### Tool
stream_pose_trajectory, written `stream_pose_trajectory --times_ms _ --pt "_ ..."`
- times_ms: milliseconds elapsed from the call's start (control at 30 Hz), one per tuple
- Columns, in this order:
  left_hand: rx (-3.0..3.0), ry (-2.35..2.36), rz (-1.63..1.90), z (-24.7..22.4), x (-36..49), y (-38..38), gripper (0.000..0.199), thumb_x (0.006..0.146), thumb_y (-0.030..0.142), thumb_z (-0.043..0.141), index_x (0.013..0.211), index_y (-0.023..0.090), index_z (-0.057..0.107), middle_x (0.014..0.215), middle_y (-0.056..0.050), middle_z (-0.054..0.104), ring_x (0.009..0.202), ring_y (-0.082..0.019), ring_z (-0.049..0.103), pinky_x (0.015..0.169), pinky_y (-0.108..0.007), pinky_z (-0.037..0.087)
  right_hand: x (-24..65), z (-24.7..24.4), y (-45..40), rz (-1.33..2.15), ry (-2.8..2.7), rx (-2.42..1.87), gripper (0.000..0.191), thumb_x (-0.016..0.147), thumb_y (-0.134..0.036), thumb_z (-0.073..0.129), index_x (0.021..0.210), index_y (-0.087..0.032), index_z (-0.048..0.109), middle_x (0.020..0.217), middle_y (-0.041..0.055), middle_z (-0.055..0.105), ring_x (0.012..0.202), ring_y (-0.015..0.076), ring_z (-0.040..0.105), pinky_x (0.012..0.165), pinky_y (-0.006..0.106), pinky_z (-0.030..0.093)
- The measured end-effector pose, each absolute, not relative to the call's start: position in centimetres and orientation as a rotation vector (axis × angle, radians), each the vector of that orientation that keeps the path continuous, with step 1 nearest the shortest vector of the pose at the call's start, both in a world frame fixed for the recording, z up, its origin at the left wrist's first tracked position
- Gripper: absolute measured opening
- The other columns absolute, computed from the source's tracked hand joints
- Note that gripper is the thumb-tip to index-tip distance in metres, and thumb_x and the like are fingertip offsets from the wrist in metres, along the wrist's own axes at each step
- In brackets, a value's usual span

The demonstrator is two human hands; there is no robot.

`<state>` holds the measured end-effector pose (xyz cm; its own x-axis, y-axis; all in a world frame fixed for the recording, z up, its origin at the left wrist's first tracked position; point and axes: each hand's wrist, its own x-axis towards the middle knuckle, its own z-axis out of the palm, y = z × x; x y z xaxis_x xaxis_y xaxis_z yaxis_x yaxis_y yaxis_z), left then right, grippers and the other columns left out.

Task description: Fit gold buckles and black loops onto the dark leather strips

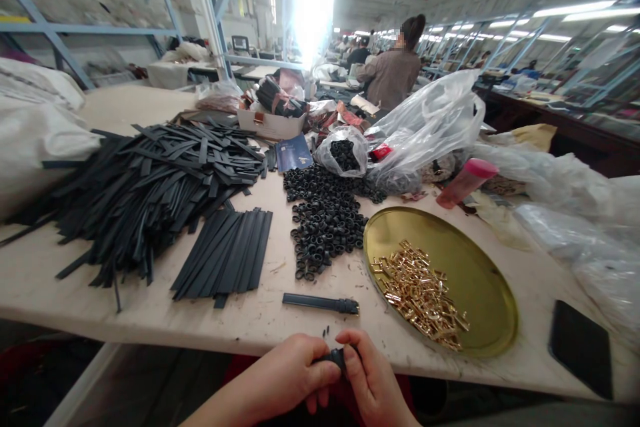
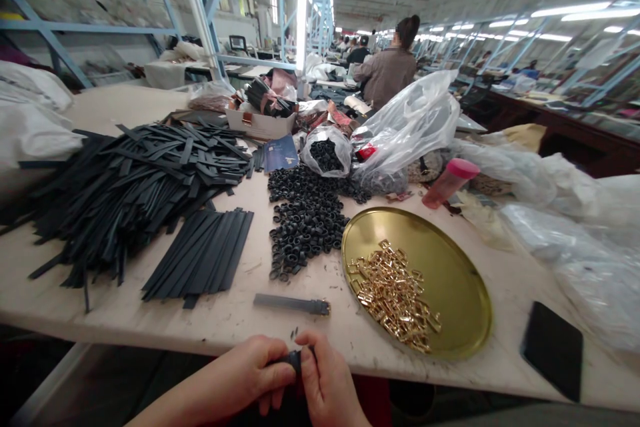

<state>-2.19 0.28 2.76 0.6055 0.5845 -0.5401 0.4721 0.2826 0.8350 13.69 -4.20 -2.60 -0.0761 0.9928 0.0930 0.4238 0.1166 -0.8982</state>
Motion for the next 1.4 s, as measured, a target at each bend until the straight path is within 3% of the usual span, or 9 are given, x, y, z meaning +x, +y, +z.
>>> stream_pose_trajectory --times_ms 267,433,600,933,1000,1067,1167,1300,1400 --pt "2.034 1.205 0.192 3.9 -1.2 4.0 0.030 0.083 0.036 0.041 0.072 0.020 0.064 0.067 -0.003 0.064 0.064 -0.016 0.058 0.056 -0.022 0.037 14.3 -2.4 0.2 0.769 -1.709 -1.521 0.023 0.088 -0.036 0.032 0.094 -0.023 0.051 0.082 0.0058 0.065 0.076 0.0208 0.061 0.067 0.031 0.045" --pt "2.218 1.832 0.130 3.0 -5.4 8.2 0.025 0.087 0.032 0.039 0.090 0.020 0.061 0.090 -0.005 0.061 0.086 -0.017 0.058 0.075 -0.025 0.040 15.2 -4.1 4.0 0.503 -1.854 -1.604 0.026 0.086 -0.037 0.036 0.084 -0.021 0.056 0.086 0.0082 0.063 0.083 0.0242 0.057 0.075 0.039 0.044" --pt "2.117 2.153 -0.048 1.3 -9.3 10.8 0.024 0.084 0.030 0.046 0.098 0.013 0.055 0.100 -0.011 0.055 0.088 -0.021 0.058 0.073 -0.031 0.045 15.3 -5.9 4.2 0.398 -1.875 -1.572 0.024 0.084 -0.036 0.043 0.091 -0.020 0.058 0.097 0.0087 0.063 0.093 0.0247 0.056 0.085 0.041 0.042" --pt "2.164 2.216 -0.191 2.7 -7.8 11.1 0.026 0.085 0.029 0.050 0.104 0.013 0.053 0.099 -0.006 0.058 0.083 -0.015 0.059 0.071 -0.033 0.050 15.5 -4.2 3.0 0.369 -1.618 -1.482 0.027 0.082 -0.038 0.045 0.096 -0.018 0.056 0.104 0.0121 0.059 0.100 0.0258 0.052 0.089 0.045 0.039" --pt "2.275 2.156 -0.146 3.4 -7.5 9.2 0.021 0.088 0.022 0.044 0.103 0.010 0.053 0.095 -0.008 0.059 0.081 -0.017 0.059 0.070 -0.033 0.049 15.7 -3.3 2.8 0.473 -1.488 -1.466 0.031 0.081 -0.041 0.044 0.099 -0.017 0.054 0.099 0.0111 0.059 0.092 0.0240 0.055 0.083 0.042 0.043" --pt "2.409 2.022 -0.095 3.8 -6.8 6.4 0.022 0.088 0.012 0.034 0.098 0.009 0.054 0.089 -0.011 0.060 0.081 -0.020 0.060 0.070 -0.034 0.048 15.7 -2.1 2.7 0.763 -1.317 -1.442 0.040 0.081 -0.048 0.041 0.106 -0.017 0.048 0.083 0.0065 0.059 0.068 0.0187 0.057 0.062 0.034 0.048" --pt "2.582 1.686 -0.043 4.1 -5.2 1.9 0.024 0.084 0.008 0.036 0.088 0.018 0.057 0.084 -0.005 0.061 0.082 -0.020 0.059 0.075 -0.034 0.045 15.4 -0.4 2.7 1.191 -1.106 -1.336 0.045 0.079 -0.053 0.042 0.107 -0.018 0.043 0.064 -0.0029 0.052 0.043 0.0098 0.044 0.037 0.021 0.034" --pt "2.363 1.366 0.340 3.8 -3.4 -0.6 0.023 0.078 0.011 0.043 0.096 0.019 0.054 0.094 -0.006 0.061 0.089 -0.021 0.056 0.079 -0.034 0.043 14.1 0.2 2.7 1.309 -1.097 -1.303 0.030 0.074 -0.047 0.054 0.083 -0.018 0.050 0.058 -0.0066 0.046 0.041 0.0058 0.040 0.037 0.018 0.033" --pt "1.743 1.198 0.491 3.1 -2.3 0.5 0.023 0.079 0.024 0.044 0.100 0.017 0.051 0.079 -0.003 0.062 0.067 -0.015 0.059 0.061 -0.025 0.046 13.5 -0.3 3.3 1.281 -1.280 -1.335 0.032 0.074 -0.047 0.054 0.085 -0.018 0.051 0.056 -0.0052 0.051 0.043 0.0089 0.046 0.039 0.020 0.038"
